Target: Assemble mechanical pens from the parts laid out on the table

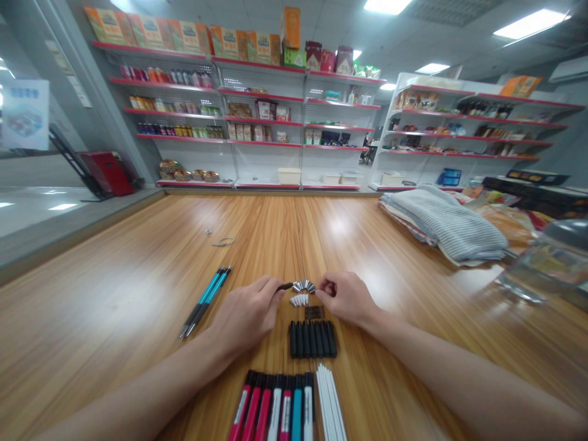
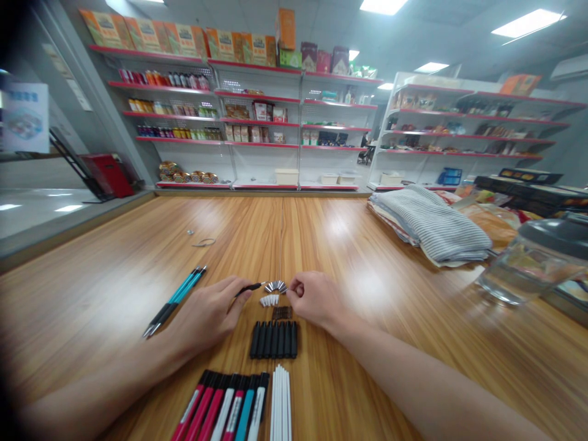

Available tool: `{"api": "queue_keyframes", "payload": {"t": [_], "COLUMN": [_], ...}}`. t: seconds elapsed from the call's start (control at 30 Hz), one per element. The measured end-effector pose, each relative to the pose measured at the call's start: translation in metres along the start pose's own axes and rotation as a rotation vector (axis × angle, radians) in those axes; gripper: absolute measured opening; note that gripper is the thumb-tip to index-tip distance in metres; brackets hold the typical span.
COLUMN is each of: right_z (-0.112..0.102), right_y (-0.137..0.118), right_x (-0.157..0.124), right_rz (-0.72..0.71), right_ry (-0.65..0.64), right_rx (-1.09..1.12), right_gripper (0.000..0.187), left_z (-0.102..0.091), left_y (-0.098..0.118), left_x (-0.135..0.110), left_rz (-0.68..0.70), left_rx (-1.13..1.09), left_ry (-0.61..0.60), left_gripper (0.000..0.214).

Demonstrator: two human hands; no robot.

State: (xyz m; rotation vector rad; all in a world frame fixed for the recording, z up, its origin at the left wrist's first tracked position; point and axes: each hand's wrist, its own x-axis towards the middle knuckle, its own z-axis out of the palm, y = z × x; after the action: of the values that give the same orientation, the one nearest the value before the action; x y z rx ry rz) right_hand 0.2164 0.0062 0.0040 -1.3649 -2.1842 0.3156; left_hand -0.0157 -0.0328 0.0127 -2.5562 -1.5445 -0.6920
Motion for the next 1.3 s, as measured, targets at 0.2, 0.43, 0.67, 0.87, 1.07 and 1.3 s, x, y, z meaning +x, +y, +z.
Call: {"api": "queue_keyframes", "payload": {"t": [0.2,0.43,0.67,0.87,1.07,1.3], "right_z": [0.0000,0.0005,0.0009,0.0003,0.0017,-0.0075], "right_y": [-0.0013,-0.0022,-0.0012,-0.0017,0.0007,-0.0089], "right_x": [0.0001,0.0004,0.0003,0.0001,0.0006,-0.0027], "right_rz": [-0.005,0.006,0.003,0.017,0.015,-0.152], "right_ry": [0.003,0.004,0.010,0.014,0.020,0.062], "right_rx": [-0.004,0.007,-0.001,0.004,0.017,0.139], "right_gripper": [0.012,0.012,0.011,0.006,0.009,0.018], "left_z": [-0.0007,0.0000,-0.0010,-0.0019,-0.0030,-0.0058], "left_y": [0.0002,0.0005,0.0005,0.0016,0.0030,0.0016], "left_x": [0.0005,-0.0004,0.0002,0.0000,0.0006,-0.0016], "left_rz": [-0.011,-0.014,-0.004,0.009,0.025,0.131], "left_rx": [-0.001,-0.006,-0.006,-0.003,0.049,0.039], "left_ry": [-0.019,-0.008,-0.013,-0.030,-0.096,-0.094], "left_gripper": [0.022,0.022,0.022,0.022,0.023,0.029]}}
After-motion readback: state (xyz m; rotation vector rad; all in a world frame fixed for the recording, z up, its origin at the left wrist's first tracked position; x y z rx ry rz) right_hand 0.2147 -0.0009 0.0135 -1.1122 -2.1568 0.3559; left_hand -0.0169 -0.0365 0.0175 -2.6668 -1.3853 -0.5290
